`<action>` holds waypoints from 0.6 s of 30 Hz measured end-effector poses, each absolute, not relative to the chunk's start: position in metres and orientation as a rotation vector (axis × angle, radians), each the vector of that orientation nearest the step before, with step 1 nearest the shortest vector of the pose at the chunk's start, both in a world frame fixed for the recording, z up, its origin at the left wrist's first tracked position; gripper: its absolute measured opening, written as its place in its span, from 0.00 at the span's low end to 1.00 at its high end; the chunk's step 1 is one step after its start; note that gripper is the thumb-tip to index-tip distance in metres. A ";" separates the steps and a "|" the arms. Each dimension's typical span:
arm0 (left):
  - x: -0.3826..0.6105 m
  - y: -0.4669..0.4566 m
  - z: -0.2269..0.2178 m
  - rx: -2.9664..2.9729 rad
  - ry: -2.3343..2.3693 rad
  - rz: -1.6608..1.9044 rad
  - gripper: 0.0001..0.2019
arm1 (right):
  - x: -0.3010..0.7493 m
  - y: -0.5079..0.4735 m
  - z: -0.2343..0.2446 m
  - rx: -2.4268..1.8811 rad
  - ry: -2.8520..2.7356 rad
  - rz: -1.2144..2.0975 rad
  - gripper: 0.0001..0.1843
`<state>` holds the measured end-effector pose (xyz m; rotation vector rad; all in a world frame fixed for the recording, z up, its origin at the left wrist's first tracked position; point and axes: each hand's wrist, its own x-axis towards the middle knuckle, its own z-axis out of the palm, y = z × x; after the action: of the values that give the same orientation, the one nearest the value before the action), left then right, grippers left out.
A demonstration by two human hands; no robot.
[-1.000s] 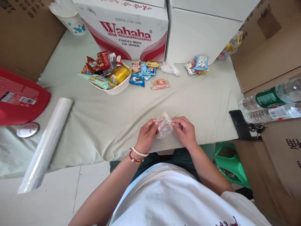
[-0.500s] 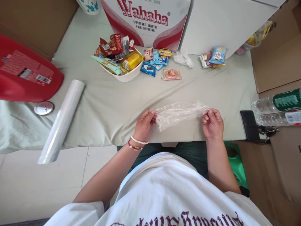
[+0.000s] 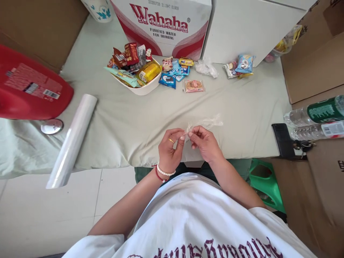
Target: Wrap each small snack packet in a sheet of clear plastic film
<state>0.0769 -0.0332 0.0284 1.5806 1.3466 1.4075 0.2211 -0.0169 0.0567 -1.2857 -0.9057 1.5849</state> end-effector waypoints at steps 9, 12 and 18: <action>0.046 -0.026 0.023 1.169 1.422 1.158 0.14 | 0.224 -0.014 0.039 -1.380 -1.307 1.201 0.10; 0.053 -0.022 0.037 1.520 1.531 1.093 0.22 | 0.219 -0.016 0.041 -1.434 -1.572 1.018 0.07; 0.067 -0.003 0.028 1.696 1.718 0.953 0.13 | 0.217 -0.015 0.041 -1.439 -1.652 0.990 0.05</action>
<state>0.0665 -0.0033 0.0282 1.6964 1.7184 0.9533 0.2174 -0.0148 0.0409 -1.4386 -1.6518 0.9897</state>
